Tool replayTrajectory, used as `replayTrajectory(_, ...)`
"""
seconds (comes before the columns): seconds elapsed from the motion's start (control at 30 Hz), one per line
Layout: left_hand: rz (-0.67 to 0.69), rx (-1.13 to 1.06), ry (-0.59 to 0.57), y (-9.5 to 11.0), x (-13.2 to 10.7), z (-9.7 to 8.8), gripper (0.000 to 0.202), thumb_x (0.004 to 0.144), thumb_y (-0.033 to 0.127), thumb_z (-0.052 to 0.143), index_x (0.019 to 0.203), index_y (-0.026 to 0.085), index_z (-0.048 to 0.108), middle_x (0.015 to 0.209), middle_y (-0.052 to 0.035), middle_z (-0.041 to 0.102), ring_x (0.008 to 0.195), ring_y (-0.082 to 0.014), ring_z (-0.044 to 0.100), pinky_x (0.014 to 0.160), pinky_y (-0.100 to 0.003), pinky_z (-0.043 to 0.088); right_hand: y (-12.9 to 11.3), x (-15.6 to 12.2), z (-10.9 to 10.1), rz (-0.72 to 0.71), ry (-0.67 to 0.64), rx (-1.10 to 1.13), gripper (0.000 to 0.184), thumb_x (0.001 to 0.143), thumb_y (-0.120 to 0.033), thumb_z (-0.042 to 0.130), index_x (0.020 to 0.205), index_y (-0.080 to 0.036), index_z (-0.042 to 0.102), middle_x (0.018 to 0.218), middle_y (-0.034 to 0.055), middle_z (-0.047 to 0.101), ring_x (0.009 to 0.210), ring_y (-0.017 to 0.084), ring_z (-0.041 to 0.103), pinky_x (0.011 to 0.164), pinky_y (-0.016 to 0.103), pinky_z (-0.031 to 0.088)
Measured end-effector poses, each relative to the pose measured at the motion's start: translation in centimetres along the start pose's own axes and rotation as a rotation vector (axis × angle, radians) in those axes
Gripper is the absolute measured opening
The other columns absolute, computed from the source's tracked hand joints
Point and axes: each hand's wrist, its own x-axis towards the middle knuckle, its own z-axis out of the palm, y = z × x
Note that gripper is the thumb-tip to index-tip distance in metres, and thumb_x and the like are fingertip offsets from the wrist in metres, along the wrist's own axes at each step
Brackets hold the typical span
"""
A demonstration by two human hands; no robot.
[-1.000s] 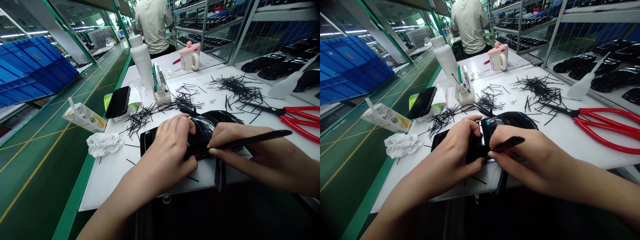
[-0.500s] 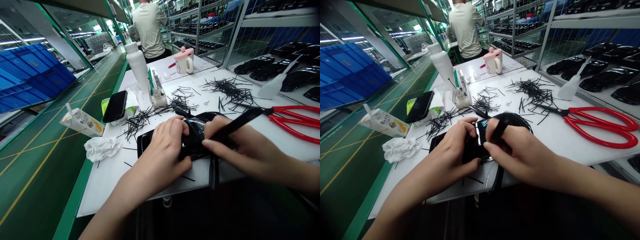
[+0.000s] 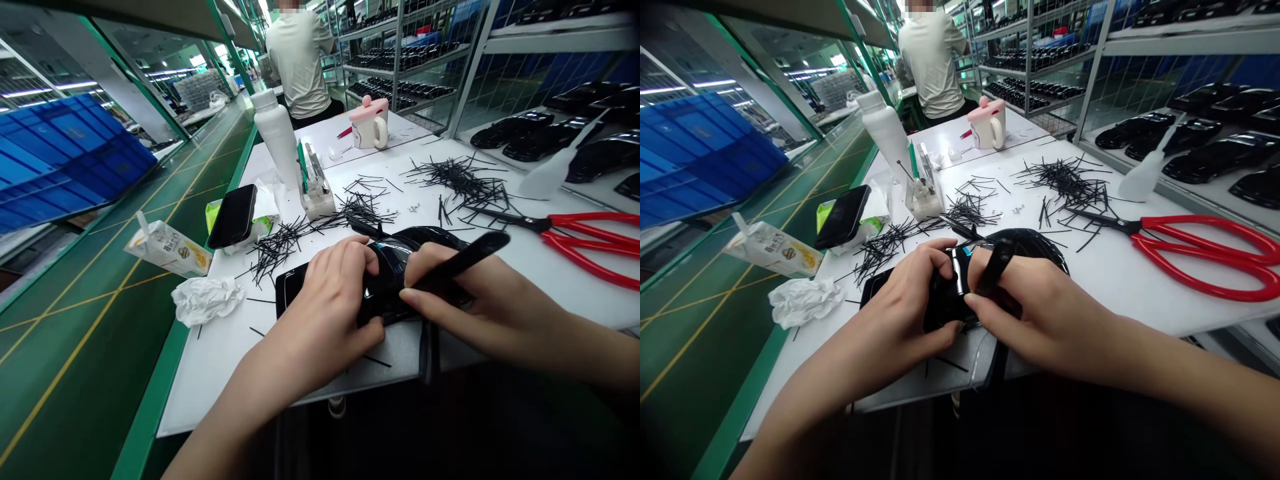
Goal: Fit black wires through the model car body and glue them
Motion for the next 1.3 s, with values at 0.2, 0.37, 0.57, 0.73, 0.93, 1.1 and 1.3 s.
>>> replayTrajectory(0.2,-0.017,-0.024,-0.039,-0.1,-0.2,-0.5,0.033,0.078,0.01,0.059,0.101,0.024,0.039,0.14,-0.011,0.042,0.139,-0.0242,0.034,0.114,-0.042,0.032,-0.1,0.1,0.6,-0.052,0.005,0.041,0.01,0.092,-0.013,0.052,0.088,-0.022,0.05,0.069,-0.0027,0.05,0.06,0.013,0.049,0.056,0.026,0.04)
replayTrajectory(0.37,-0.066,-0.087,-0.085,-0.1,-0.5,-1.2,0.036,0.078,0.014,0.062,0.105,0.025,0.04,0.147,-0.0096,0.037,0.14,-0.0257,0.035,0.113,-0.043,0.036,-0.8,0.5,-3.3,0.006,0.222,0.076,0.009,0.095,-0.027,0.056,0.087,-0.025,0.053,0.074,-0.0004,0.052,0.064,0.016,0.053,0.054,0.028,0.042)
replayTrajectory(0.57,-0.09,-0.126,-0.017,-0.2,-0.6,-0.9,0.032,0.08,0.018,0.063,0.104,0.024,0.043,0.145,-0.0101,0.041,0.133,-0.0277,0.041,0.109,-0.043,0.04,2.5,1.6,-8.9,0.233,0.026,-0.461,0.031,0.097,-0.041,0.047,0.072,-0.023,0.049,0.057,0.0001,0.049,0.049,0.016,0.046,0.046,0.031,0.032)
replayTrajectory(0.73,-0.069,-0.151,0.009,-0.1,-0.5,-0.6,0.025,0.082,0.017,0.059,0.099,0.023,0.043,0.135,-0.009,0.047,0.124,-0.0265,0.045,0.105,-0.042,0.041,7.3,3.4,-8.7,0.366,-0.429,-0.652,0.019,0.082,-0.032,0.06,0.066,-0.022,0.057,0.057,0.0017,0.058,0.049,0.018,0.05,0.047,0.029,0.027)
replayTrajectory(0.93,-0.092,-0.205,0.028,-0.2,-0.4,-0.8,0.021,0.082,0.017,0.057,0.095,0.023,0.042,0.129,-0.008,0.051,0.122,-0.0268,0.044,0.106,-0.045,0.039,5.0,12.9,-5.1,0.207,-0.223,-0.483,0.015,0.088,-0.034,0.057,0.091,-0.021,0.063,0.072,0.004,0.063,0.062,0.018,0.053,0.055,0.029,0.034)
replayTrajectory(1.1,-0.111,-0.257,0.032,-0.4,-0.3,-0.8,0.025,0.077,0.016,0.061,0.094,0.023,0.043,0.128,-0.0063,0.053,0.122,-0.0263,0.046,0.105,-0.043,0.04,4.5,20.5,0.1,0.14,-0.095,-0.214,0.019,0.088,-0.031,0.062,0.099,-0.016,0.064,0.091,0.0078,0.069,0.074,0.017,0.061,0.061,0.027,0.042)
replayTrajectory(1.3,-0.096,-0.287,0.031,-0.8,-0.3,-0.5,0.026,0.078,0.019,0.064,0.098,0.023,0.047,0.13,-0.0043,0.054,0.123,-0.0261,0.045,0.106,-0.044,0.04,5.3,21.8,2.1,0.079,0.031,-0.096,0.017,0.087,-0.024,0.061,0.072,-0.018,0.056,0.072,0.0038,0.066,0.069,0.017,0.058,0.062,0.029,0.038)
